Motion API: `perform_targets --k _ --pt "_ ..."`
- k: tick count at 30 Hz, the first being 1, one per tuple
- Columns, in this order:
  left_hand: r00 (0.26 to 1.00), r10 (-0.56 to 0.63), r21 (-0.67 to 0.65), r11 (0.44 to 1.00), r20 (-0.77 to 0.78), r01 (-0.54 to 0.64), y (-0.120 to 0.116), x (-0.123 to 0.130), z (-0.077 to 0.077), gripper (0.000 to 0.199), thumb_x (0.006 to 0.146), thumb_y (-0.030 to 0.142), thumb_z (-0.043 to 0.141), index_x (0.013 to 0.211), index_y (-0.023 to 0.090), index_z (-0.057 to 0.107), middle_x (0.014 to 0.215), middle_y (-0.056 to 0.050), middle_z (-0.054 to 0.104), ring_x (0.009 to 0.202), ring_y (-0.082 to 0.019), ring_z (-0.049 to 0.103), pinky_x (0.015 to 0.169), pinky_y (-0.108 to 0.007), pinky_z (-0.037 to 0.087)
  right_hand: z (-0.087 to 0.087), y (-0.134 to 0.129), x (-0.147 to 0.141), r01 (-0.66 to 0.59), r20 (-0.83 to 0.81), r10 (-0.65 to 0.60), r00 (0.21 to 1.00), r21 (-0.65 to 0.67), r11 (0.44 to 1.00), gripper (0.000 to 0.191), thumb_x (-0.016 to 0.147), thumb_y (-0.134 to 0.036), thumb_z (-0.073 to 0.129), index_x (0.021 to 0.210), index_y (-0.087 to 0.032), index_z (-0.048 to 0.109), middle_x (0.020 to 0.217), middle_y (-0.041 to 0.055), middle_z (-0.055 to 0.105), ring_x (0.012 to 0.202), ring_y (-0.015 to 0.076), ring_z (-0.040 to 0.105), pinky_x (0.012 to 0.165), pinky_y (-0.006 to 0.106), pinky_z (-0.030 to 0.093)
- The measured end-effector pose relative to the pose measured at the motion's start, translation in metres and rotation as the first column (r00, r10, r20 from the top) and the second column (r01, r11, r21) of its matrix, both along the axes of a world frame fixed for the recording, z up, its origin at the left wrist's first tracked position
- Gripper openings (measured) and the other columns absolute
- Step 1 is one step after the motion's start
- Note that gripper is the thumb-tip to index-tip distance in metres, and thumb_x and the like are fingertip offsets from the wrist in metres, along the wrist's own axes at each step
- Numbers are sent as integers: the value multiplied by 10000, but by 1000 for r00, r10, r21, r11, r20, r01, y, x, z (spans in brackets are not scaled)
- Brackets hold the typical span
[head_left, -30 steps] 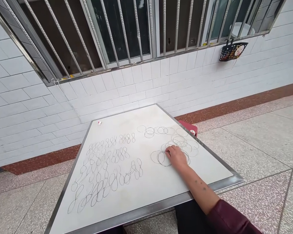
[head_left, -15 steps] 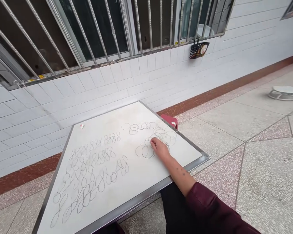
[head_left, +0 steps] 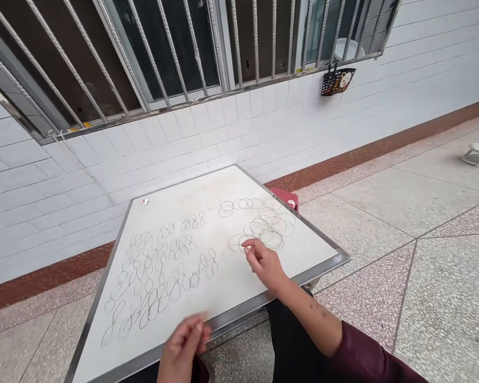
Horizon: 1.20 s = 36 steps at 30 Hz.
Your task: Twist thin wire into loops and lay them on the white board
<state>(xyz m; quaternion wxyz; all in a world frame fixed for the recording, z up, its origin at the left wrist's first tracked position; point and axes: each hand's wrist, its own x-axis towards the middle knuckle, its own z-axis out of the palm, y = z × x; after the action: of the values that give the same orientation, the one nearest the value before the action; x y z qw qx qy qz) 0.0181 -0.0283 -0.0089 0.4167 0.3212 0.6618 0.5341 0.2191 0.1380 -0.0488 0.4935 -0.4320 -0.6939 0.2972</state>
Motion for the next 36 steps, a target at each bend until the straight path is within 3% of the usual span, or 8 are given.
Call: perform_targets --k 5,9,13,18,26,36 --pt "990 -66 102 993 121 53 19 13 24 504 745 512 740 1125 181 715 980 -113 736 961 -251 647 814 -358 515 19 -60 -14 -91 -1 92 996 65 994 186 944 -266 465 1072 -237 596 564 -64 504 487 114 491 508 227 377" --pt "968 -49 122 992 245 19 8 29 27 453 711 487 776 1030 167 751 825 -87 725 760 -185 628 740 -316 507 21 -81 -15 -160 42 156 987 109 981 190 951 -254 475 1073 -236 620 583 -49 550 505 114 502 520 232 394" --pt "967 -90 149 987 239 55 -9 30 24 398 720 459 777 968 149 760 694 -39 648 654 -145 560 688 -293 477 21 -92 -16 -204 47 199 979 188 961 184 948 -226 484 1053 -222 636 730 4 637 605 127 564 586 241 449" --pt "967 -44 171 985 251 0 -24 24 26 349 724 451 774 926 167 751 658 -7 595 647 -138 532 678 -283 467 26 -102 -24 -295 59 291 955 277 914 165 951 -217 514 1026 -221 660 811 32 622 715 141 589 639 247 478" --pt "970 -51 115 993 237 24 -43 18 34 398 663 500 797 870 162 757 643 -7 587 633 -146 536 691 -303 480 32 -114 -31 -357 119 336 934 285 890 163 962 -235 531 1025 -229 681 882 46 623 783 144 607 684 249 510" --pt "982 -149 116 984 112 136 -52 7 29 337 771 511 697 695 183 689 629 -6 573 642 -151 503 664 -270 434 34 -120 -39 -422 174 385 906 320 848 227 975 -206 505 1148 -236 649 950 58 631 866 150 618 750 261 525"
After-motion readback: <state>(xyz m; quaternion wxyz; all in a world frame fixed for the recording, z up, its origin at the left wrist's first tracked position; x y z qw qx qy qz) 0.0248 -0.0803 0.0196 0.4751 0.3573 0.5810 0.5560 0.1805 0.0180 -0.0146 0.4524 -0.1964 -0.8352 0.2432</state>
